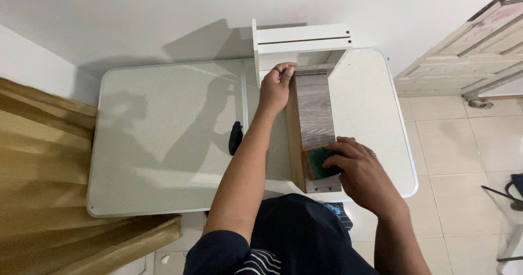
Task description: The person sands the edges and surfaces of two small wooden boxes using a green abrasive sponge. They hold each box steady with one hand while scrubbing the sides and corners with the other, then set the boxes aside on a white table.
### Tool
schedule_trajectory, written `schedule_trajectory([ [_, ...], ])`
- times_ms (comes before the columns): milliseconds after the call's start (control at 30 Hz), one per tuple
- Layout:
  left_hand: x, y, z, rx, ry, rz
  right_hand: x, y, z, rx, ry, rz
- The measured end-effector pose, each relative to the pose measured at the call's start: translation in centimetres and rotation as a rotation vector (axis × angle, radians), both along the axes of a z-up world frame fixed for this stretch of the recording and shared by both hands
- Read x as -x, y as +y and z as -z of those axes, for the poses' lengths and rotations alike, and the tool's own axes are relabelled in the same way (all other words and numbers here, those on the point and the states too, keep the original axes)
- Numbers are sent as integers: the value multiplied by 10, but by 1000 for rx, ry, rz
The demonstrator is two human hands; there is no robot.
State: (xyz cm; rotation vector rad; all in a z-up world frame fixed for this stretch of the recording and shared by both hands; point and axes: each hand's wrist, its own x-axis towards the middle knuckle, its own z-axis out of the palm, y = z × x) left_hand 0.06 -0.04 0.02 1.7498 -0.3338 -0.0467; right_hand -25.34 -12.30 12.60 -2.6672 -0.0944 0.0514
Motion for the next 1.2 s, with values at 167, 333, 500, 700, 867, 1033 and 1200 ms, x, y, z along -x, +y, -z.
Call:
schedule_trajectory([
  [167, 1, 2, -1, -18, 22, 5, 6, -1, -4, -149, 171, -215],
  [333, 2, 2, -5, -106, 143, 14, 5, -13, -9, -47, 269, 16],
  [500, 3, 1, -5, -21, 62, 14, 0, -3, -5, -35, 55, -11],
  [700, 3, 1, -6, -30, 72, 4, 12, -4, -9, -4, 295, -96],
  [867, 2, 1, -7, -72, 84, -1, 5, -13, -11, 53, 251, 61],
  [1033, 3, 1, -2, 39, 58, 14, 0, 2, -1, 9, 88, -40],
  [1200, 3, -1, -2, 33, 48, 10, 14, -10, -9, -12, 266, -72],
])
